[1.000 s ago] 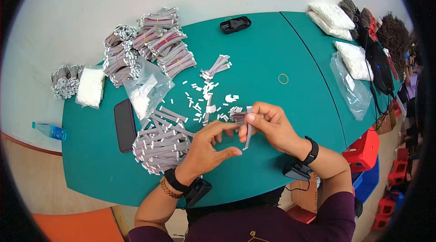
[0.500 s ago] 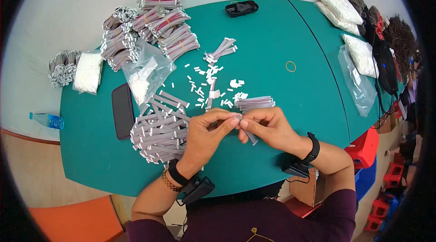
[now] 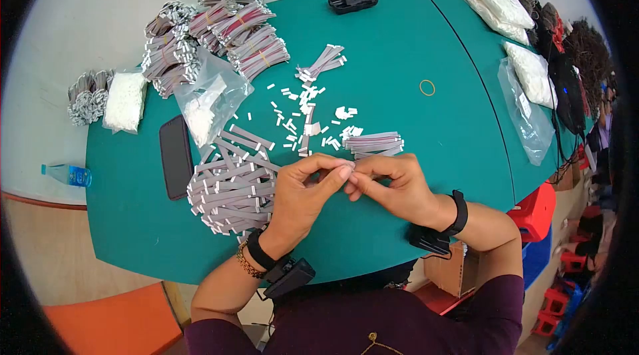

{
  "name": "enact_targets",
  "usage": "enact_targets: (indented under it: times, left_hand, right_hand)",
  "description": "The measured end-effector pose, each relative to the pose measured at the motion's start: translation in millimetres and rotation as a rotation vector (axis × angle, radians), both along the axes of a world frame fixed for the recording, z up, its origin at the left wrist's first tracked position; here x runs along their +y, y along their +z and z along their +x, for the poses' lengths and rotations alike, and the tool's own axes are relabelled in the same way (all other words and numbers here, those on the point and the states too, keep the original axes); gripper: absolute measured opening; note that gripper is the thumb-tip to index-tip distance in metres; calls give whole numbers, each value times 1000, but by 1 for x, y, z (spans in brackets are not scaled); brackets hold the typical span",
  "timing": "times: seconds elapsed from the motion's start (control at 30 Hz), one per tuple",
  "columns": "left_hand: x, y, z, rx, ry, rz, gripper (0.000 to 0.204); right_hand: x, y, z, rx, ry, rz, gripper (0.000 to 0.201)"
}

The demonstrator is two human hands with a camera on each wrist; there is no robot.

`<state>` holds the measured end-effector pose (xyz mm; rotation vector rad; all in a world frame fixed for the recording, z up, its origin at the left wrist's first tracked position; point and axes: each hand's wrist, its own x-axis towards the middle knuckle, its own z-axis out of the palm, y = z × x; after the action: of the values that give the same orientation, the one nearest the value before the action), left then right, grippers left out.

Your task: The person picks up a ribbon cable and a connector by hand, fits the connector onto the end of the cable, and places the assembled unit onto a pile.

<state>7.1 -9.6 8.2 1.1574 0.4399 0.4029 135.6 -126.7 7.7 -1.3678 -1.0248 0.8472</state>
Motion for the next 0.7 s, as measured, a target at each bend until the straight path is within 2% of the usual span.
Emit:
enact_targets:
  times: [0.07,0.17,0.27,0.37,0.47,0.57,0.67,0.7]
  left_hand:
    - [-1,1,-1,15,2,-27,9]
    - [-2,-5,1,40,61,80,9]
    - [-1,-11,-2,63,79,315,10]
    - [-7,-6,2,-75,111,143,14]
    - [-2,-6,-1,56,12,-272,14]
    - [-1,-6,-1,44,-20,-280,15]
    - [-6,-10,2,-60,88,164,16]
    - [-7,-8,1,-38,80,94,17]
  right_hand:
    - [0,0,-1,-36,0,14,12]
    - [1,1,-3,-4,1,-3,12]
    - [0,-1,-2,6,25,19,12]
    - [0,-3,-2,-40,6,74,12]
    - [0,-4,-4,-31,1,102,13]
    - [0,-2,-4,-24,11,121,14]
    - [0,-3,-4,45,10,102,16]
    - [0,-2,-4,43,9,110,16]
